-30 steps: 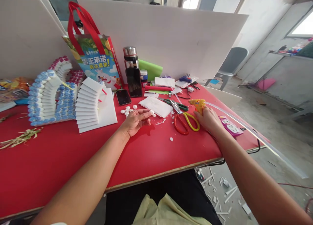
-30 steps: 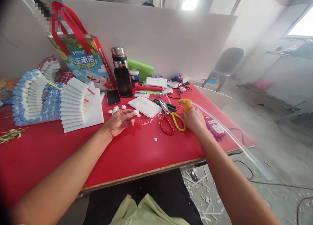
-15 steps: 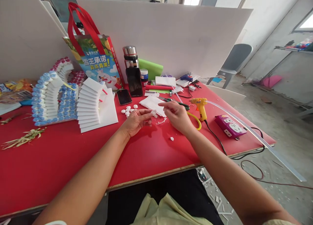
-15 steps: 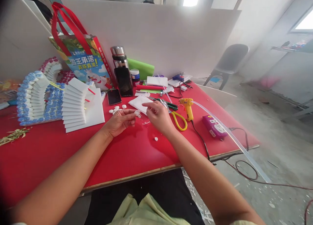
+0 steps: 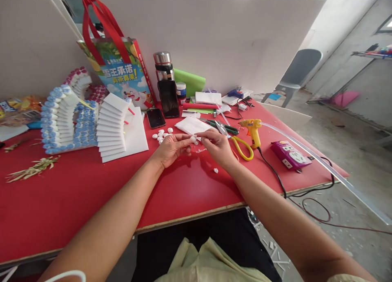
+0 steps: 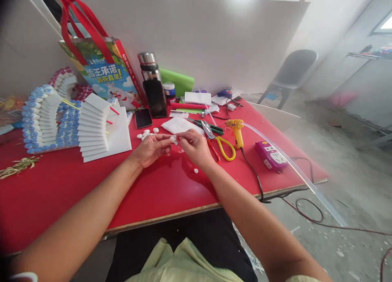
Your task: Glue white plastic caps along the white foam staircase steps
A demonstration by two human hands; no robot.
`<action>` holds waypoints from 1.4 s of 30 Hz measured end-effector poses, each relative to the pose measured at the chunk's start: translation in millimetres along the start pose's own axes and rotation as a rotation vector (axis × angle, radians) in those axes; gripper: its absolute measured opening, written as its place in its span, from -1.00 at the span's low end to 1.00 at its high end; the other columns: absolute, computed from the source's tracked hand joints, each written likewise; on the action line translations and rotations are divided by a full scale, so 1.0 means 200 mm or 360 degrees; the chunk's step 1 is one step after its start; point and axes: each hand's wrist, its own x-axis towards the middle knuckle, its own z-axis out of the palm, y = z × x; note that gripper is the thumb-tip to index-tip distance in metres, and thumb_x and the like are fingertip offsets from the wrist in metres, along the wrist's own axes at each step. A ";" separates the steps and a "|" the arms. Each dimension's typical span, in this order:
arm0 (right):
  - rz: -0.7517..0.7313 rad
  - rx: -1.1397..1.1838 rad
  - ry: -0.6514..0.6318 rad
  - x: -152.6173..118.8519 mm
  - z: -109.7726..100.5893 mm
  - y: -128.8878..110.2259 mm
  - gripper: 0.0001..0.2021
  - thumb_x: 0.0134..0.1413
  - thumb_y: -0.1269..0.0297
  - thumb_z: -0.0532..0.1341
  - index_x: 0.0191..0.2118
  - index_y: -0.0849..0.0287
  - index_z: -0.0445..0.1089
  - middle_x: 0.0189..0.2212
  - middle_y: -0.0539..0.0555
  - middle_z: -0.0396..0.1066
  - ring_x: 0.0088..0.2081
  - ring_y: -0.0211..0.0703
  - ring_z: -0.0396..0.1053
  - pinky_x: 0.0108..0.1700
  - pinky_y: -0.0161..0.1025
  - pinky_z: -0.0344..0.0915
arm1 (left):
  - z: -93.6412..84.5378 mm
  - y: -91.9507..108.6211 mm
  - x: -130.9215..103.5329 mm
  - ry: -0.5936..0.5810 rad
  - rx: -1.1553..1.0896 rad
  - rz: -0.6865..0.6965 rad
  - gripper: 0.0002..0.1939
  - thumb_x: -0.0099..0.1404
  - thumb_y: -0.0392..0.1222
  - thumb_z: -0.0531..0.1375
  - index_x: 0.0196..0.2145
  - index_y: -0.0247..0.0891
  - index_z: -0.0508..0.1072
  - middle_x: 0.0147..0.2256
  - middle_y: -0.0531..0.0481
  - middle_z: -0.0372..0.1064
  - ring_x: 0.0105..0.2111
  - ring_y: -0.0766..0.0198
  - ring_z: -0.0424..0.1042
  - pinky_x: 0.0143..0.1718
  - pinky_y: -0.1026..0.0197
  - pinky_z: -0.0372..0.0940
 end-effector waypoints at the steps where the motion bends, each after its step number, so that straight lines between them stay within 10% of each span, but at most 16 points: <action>1: -0.0003 -0.0002 -0.0008 0.00 0.00 0.00 -0.71 0.13 0.39 0.14 -0.19 0.12 0.62 -0.35 0.05 0.46 -0.24 -0.15 0.42 -0.20 -0.24 0.34 | 0.00 0.00 0.00 -0.0001 0.0001 -0.0002 -0.65 0.03 -0.11 0.49 -0.23 -0.35 0.65 -0.35 -0.07 0.54 -0.55 0.43 0.35 -0.49 0.30 0.34; 42: -0.0503 -0.0589 -0.0117 -0.05 -0.02 0.00 -0.70 0.27 0.25 0.14 -0.02 0.12 0.58 -0.25 0.13 0.46 -0.34 -0.18 0.39 -0.35 -0.25 0.32 | -0.01 -0.04 0.02 -0.0007 -0.0026 0.0010 -0.65 0.03 -0.09 0.50 -0.30 -0.38 0.60 -0.41 -0.06 0.54 -0.40 0.27 0.53 -0.20 0.15 0.46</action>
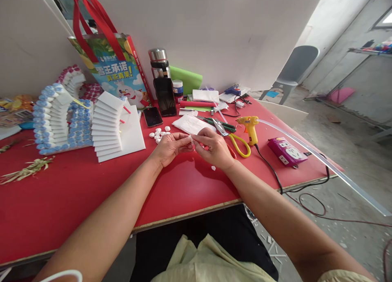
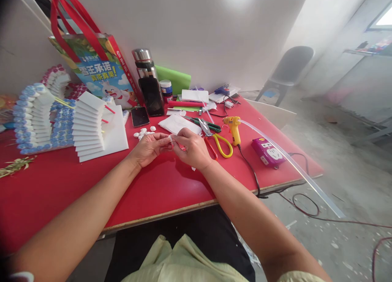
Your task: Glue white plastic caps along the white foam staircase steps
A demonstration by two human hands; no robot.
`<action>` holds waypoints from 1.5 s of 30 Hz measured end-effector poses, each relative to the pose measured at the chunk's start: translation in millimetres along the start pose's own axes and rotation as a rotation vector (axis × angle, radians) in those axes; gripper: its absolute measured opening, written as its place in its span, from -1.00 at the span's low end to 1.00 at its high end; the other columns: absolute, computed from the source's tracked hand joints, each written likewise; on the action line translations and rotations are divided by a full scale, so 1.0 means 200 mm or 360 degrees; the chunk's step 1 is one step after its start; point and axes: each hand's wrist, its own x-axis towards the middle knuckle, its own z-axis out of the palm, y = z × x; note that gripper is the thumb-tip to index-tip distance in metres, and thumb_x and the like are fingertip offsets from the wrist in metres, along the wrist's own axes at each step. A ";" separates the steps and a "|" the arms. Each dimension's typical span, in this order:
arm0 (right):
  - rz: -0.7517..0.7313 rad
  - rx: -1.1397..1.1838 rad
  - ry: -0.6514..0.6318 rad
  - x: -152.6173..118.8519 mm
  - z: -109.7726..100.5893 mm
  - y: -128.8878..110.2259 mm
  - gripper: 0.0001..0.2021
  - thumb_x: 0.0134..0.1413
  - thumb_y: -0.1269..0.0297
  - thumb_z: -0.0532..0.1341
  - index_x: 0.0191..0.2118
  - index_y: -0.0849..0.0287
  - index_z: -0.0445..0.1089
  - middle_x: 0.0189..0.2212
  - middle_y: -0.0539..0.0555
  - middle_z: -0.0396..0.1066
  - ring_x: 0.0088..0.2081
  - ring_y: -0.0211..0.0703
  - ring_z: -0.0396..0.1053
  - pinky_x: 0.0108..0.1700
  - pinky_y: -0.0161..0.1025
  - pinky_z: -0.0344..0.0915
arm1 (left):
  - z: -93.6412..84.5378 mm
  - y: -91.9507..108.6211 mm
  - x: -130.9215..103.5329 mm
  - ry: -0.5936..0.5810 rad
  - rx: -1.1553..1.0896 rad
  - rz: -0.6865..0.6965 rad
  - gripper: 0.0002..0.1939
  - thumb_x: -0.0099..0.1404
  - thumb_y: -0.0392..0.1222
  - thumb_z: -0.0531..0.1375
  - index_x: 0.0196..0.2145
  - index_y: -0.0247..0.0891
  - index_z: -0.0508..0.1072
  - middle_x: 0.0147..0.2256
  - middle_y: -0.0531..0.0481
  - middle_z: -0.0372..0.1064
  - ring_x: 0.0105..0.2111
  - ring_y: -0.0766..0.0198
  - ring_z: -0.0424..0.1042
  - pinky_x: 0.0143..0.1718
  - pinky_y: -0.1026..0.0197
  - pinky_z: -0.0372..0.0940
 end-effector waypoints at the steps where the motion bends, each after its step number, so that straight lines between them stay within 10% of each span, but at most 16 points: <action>1: 0.0005 0.0001 0.0005 0.00 0.00 0.00 -0.70 0.27 0.25 0.14 -0.01 0.11 0.57 -0.25 0.13 0.46 -0.35 -0.19 0.39 -0.35 -0.25 0.31 | 0.01 0.00 0.00 0.0013 -0.0003 0.0019 -0.65 0.02 -0.10 0.50 -0.31 -0.38 0.59 -0.41 -0.06 0.55 -0.40 0.26 0.54 -0.17 0.13 0.46; 26: 0.0220 0.0078 0.0141 0.00 0.04 0.02 -0.86 0.25 0.32 0.23 -0.22 0.11 0.57 -0.31 0.06 0.43 -0.32 -0.18 0.42 -0.23 -0.25 0.36 | 0.06 -0.01 -0.01 0.0198 0.0358 0.0384 -0.46 -0.04 0.06 0.51 -0.17 -0.35 0.64 -0.34 -0.09 0.59 -0.31 0.10 0.58 -0.03 -0.06 0.48; 45: 0.0174 0.0350 0.0187 0.01 0.04 0.00 -0.75 0.13 0.49 0.17 -0.17 0.11 0.55 -0.28 0.05 0.39 -0.36 -0.24 0.35 -0.33 -0.26 0.31 | 0.03 -0.01 -0.02 0.0186 0.1030 0.0785 -0.67 0.16 0.05 0.40 -0.31 -0.30 0.58 -0.40 -0.04 0.50 -0.42 0.24 0.48 -0.36 0.23 0.37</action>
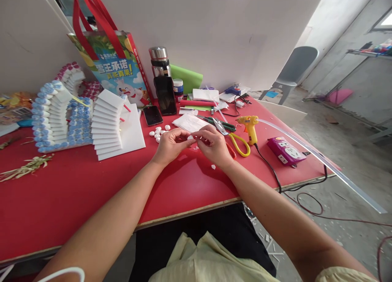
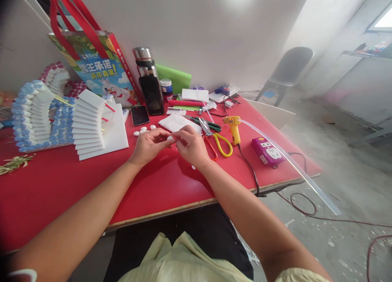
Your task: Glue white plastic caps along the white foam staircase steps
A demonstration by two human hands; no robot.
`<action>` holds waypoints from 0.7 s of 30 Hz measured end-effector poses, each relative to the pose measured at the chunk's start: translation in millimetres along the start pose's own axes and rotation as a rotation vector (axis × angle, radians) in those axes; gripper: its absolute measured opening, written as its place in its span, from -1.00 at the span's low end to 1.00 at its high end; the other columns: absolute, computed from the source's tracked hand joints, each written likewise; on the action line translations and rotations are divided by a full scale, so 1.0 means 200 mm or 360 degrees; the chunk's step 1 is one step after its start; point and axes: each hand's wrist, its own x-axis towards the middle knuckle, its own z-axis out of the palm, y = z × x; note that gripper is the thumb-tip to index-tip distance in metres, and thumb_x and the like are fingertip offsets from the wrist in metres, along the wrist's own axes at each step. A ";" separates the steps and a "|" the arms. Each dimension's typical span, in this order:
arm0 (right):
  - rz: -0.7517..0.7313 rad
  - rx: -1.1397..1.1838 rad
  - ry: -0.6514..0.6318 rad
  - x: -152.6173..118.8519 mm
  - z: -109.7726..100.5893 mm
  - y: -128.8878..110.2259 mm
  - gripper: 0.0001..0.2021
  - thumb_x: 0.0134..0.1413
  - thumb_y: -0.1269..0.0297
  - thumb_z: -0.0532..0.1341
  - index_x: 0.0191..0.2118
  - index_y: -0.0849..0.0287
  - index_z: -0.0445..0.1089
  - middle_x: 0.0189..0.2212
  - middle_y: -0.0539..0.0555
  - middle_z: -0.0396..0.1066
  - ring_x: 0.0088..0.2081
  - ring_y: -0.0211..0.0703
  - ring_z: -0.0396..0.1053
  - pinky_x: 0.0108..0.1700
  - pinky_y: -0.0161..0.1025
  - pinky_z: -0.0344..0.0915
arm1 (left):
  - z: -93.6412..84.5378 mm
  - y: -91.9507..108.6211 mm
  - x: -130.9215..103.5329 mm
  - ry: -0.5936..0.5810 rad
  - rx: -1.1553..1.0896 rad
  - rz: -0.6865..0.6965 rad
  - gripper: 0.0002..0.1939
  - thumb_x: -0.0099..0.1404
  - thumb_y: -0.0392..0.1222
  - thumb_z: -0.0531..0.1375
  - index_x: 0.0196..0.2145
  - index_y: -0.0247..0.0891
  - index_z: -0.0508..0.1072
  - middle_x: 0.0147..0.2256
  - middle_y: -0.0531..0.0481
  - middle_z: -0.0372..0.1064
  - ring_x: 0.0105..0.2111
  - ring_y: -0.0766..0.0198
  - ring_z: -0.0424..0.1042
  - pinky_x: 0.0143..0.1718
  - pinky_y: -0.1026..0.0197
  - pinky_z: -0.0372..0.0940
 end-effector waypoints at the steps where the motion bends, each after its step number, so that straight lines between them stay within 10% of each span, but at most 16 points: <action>1: -0.0009 -0.0001 0.0002 0.00 0.00 0.00 -0.75 0.12 0.49 0.17 -0.17 0.11 0.56 -0.27 0.05 0.39 -0.36 -0.23 0.35 -0.33 -0.26 0.31 | 0.00 0.00 0.00 0.0007 0.0011 0.0004 -0.67 0.16 0.05 0.40 -0.31 -0.30 0.58 -0.40 -0.04 0.50 -0.42 0.24 0.48 -0.37 0.23 0.37; 21: 0.0136 -0.0187 -0.0151 0.00 -0.01 0.02 -0.82 0.06 0.48 0.18 -0.32 0.14 0.52 -0.29 0.04 0.43 -0.39 -0.23 0.34 -0.34 -0.27 0.25 | -0.02 -0.04 0.00 -0.0164 0.0503 0.0461 -0.77 0.32 -0.01 0.28 -0.33 -0.24 0.52 -0.40 0.01 0.38 -0.42 0.28 0.35 -0.37 0.22 0.25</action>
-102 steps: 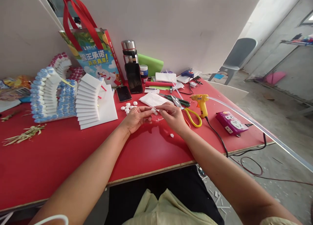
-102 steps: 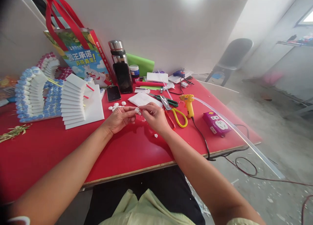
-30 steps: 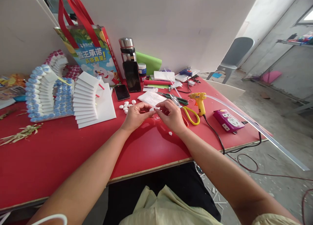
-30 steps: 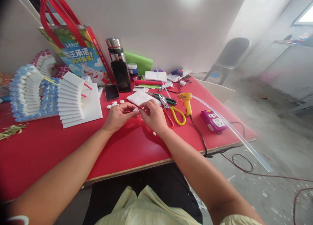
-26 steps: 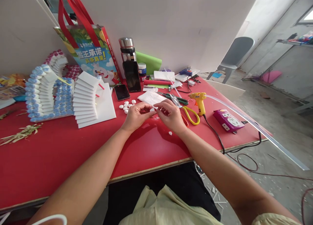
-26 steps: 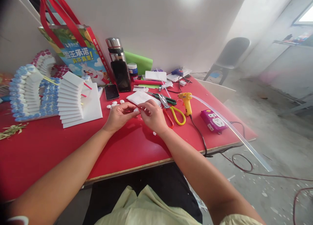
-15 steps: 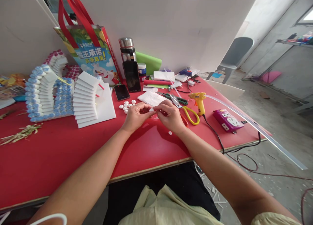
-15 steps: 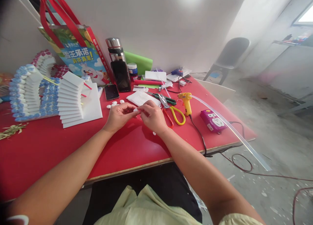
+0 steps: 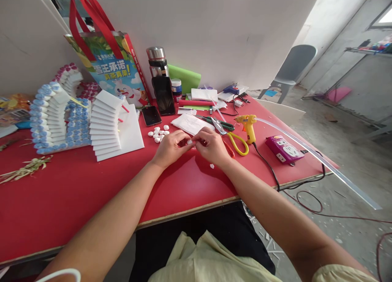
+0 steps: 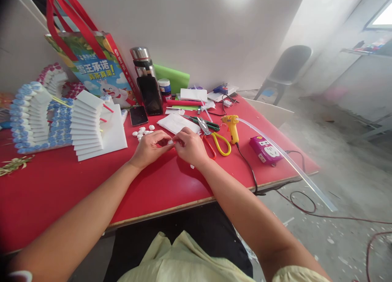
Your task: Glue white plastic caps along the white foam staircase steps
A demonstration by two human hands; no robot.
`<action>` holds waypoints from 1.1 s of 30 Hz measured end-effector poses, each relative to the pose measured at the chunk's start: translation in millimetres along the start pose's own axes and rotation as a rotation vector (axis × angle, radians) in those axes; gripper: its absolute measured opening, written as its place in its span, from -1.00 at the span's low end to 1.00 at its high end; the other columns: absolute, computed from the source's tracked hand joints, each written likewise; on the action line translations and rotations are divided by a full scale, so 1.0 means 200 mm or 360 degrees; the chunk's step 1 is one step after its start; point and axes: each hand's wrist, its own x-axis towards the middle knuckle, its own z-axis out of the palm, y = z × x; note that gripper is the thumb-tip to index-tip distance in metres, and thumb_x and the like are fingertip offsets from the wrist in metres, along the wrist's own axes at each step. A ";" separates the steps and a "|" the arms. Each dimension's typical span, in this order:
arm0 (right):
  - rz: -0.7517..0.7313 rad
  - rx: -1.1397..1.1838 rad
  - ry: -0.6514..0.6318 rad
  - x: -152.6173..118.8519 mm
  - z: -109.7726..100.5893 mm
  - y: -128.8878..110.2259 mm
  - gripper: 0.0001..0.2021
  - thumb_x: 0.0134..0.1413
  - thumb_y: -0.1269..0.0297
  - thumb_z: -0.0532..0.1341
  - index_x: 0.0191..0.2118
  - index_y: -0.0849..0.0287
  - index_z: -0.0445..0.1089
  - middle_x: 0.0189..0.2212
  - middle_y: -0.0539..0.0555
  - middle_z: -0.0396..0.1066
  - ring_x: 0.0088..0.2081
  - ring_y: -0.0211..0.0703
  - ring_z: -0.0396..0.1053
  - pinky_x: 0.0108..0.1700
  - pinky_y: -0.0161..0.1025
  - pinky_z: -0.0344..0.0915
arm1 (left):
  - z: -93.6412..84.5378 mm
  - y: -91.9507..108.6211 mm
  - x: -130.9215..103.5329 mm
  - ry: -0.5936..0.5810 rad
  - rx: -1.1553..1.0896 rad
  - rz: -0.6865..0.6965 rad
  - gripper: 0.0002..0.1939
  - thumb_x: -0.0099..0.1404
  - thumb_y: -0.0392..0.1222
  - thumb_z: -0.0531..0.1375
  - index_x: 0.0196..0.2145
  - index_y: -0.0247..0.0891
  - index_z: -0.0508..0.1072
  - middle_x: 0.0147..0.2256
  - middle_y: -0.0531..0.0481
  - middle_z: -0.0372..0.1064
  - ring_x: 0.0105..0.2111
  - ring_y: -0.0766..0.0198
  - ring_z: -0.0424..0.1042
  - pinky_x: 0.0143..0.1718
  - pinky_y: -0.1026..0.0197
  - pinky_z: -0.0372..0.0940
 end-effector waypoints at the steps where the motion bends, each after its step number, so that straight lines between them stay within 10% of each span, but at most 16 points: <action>1: 0.0002 -0.0006 0.0002 0.00 0.00 0.00 -0.83 0.06 0.47 0.18 -0.32 0.14 0.52 -0.29 0.04 0.43 -0.39 -0.23 0.34 -0.33 -0.27 0.25 | 0.00 0.00 0.00 -0.0001 0.0000 0.0002 -0.77 0.32 -0.01 0.28 -0.33 -0.24 0.52 -0.40 0.01 0.38 -0.41 0.28 0.35 -0.37 0.22 0.25; 14: 0.0043 -0.0028 0.0225 0.02 -0.01 -0.01 -0.84 0.15 0.41 0.15 -0.27 0.12 0.49 -0.29 0.05 0.38 -0.43 -0.24 0.29 -0.33 -0.25 0.29 | -0.01 0.03 0.04 0.0372 -0.1513 -0.0995 -0.58 0.10 -0.08 0.45 -0.11 -0.30 0.58 -0.38 0.02 0.48 -0.39 0.33 0.45 -0.20 0.15 0.48; 33: -0.0036 -0.0025 0.0102 0.00 0.01 -0.03 -0.94 0.23 0.28 0.22 -0.25 0.12 0.41 -0.26 0.02 0.41 -0.41 -0.28 0.30 -0.33 -0.29 0.28 | 0.02 0.04 0.04 0.0213 -0.1722 -0.1098 -0.71 0.04 -0.19 0.49 -0.27 -0.30 0.61 -0.38 0.03 0.49 -0.38 0.37 0.49 -0.18 0.23 0.46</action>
